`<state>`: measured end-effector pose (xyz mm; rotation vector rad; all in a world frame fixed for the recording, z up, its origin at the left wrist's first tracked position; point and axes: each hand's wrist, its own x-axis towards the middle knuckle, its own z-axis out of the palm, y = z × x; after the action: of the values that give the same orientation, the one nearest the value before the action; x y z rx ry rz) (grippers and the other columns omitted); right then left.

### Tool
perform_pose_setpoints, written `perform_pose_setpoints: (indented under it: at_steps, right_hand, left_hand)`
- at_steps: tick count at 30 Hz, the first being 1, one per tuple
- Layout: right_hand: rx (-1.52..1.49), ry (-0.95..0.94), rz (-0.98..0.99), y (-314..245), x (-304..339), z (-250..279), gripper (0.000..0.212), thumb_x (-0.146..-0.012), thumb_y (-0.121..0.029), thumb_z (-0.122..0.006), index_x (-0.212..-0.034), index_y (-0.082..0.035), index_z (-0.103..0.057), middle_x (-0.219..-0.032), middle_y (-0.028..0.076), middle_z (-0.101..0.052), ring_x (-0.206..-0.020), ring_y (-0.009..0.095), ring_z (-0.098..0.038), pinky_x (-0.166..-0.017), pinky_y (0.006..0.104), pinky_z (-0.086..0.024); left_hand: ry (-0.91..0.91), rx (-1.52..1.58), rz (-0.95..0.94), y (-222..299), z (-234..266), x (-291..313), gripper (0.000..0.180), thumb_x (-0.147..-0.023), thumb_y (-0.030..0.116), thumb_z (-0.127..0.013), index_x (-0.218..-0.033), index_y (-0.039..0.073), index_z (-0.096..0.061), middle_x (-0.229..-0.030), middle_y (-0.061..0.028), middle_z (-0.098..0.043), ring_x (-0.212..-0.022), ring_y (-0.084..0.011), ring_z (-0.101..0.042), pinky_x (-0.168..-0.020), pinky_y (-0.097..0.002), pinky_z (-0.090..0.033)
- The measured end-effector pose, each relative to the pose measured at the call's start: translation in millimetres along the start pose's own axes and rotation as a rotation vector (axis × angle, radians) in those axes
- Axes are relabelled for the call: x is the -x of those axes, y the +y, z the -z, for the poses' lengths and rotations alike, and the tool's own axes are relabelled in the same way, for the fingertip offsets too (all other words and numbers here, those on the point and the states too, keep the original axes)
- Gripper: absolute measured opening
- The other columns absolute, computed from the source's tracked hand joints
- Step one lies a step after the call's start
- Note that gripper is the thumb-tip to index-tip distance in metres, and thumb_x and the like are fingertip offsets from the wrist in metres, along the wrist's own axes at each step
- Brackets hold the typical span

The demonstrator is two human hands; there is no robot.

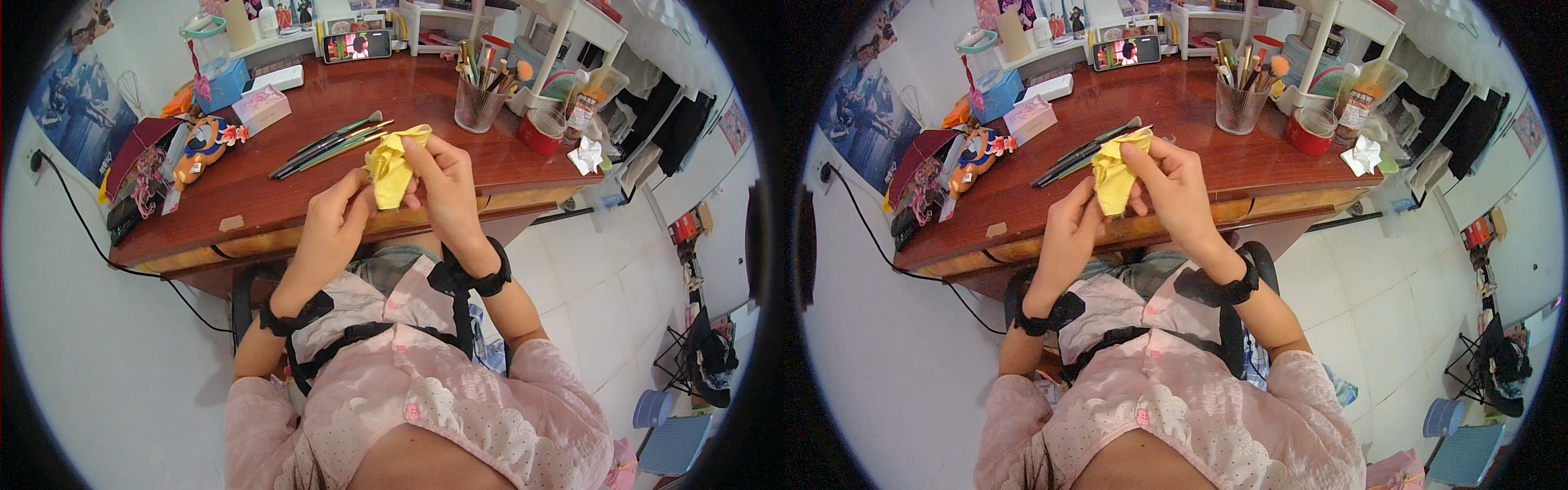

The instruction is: The person is cleaning makeup or paint brushes using a yellow cloth.

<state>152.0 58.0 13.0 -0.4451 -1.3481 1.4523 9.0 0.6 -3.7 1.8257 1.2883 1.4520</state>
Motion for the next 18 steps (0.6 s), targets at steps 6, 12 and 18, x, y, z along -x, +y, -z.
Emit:
perform_pose_setpoints:
  at_steps: [6,12,18]
  right_hand:
    - [0.055,0.044,0.054,0.8,-0.9,12.8,0.025,-0.093,-0.021,-0.05,-0.082,0.0,-0.06,-0.057,-0.002,-0.05,-0.043,0.002,-0.039,-0.037,0.0175,-0.027]
    - [-0.009,0.076,0.092,3.3,-4.1,11.1,0.028,-0.094,-0.023,-0.046,-0.085,0.0,-0.06,-0.058,0.0,-0.054,-0.043,0.0,-0.036,-0.037,0.0166,-0.025]
    - [-0.043,0.076,0.078,7.7,-4.0,7.9,0.03,-0.095,-0.024,-0.045,-0.087,0.0,-0.061,-0.062,0.001,-0.058,-0.043,-0.001,-0.037,-0.037,0.015,-0.025]
  left_hand:
    - [-0.392,0.546,0.316,-9.2,19.8,-5.2,0.024,-0.095,0.017,-0.044,-0.103,-0.004,-0.054,-0.078,-0.0046,-0.058,-0.061,-0.0045,-0.047,-0.05,-0.0186,-0.037]
    - [-0.319,0.399,0.274,0.3,16.0,-2.7,0.022,-0.091,0.011,-0.049,-0.104,-0.003,-0.061,-0.072,-0.0032,-0.059,-0.056,-0.0044,-0.046,-0.05,-0.0179,-0.038]
    - [-0.012,0.065,0.119,6.9,2.4,7.8,0.025,-0.087,0.003,-0.054,-0.111,-0.003,-0.06,-0.076,-0.0048,-0.062,-0.057,-0.0052,-0.048,-0.049,-0.0188,-0.039]
